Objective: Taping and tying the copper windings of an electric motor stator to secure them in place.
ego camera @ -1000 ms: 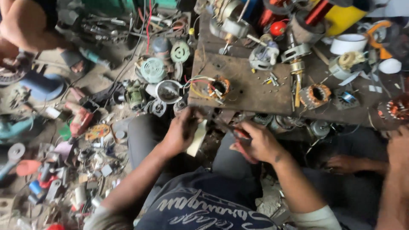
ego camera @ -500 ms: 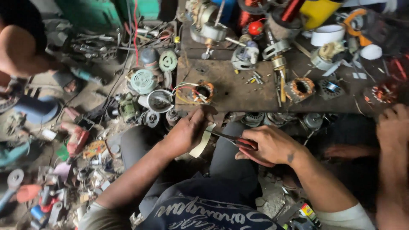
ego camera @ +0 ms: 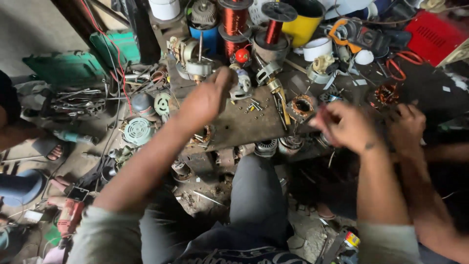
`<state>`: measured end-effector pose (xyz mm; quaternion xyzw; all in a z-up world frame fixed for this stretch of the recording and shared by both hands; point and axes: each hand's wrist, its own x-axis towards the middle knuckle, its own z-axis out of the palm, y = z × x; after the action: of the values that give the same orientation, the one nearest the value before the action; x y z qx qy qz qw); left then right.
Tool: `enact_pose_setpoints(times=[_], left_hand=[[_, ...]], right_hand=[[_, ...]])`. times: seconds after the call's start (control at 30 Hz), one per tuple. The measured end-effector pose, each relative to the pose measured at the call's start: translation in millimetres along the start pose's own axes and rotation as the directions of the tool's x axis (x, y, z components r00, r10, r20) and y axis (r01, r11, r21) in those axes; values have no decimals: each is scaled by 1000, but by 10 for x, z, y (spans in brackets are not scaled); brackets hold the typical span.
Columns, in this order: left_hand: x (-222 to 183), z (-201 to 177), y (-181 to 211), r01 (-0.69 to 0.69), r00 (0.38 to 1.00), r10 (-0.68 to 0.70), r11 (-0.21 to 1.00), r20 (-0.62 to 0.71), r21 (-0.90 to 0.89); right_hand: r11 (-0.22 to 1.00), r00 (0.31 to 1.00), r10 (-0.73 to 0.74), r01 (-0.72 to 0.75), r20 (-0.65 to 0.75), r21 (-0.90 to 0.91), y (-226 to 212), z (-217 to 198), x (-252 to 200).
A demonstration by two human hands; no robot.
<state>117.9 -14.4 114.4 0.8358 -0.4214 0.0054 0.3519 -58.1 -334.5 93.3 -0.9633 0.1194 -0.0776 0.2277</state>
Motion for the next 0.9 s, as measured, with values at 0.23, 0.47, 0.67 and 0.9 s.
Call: enact_pose_setpoints(times=[0.23, 0.47, 0.67, 0.9], left_hand=[[226, 293, -733, -163, 986, 154, 956, 57, 245], [-226, 89, 104, 4, 995, 23, 959, 94, -283], [-512, 213, -80, 129, 974, 20, 770, 226, -625], [-637, 169, -620, 127, 987, -134, 989, -88, -80]], right_hand=[[971, 993, 116, -113, 3, -210, 1603, 641, 1296], [619, 564, -658, 782, -499, 67, -607, 802, 413], [382, 463, -690, 886, -556, 263, -1224, 1123, 149], [677, 784, -525, 621, -332, 396, -1249, 1141, 70]])
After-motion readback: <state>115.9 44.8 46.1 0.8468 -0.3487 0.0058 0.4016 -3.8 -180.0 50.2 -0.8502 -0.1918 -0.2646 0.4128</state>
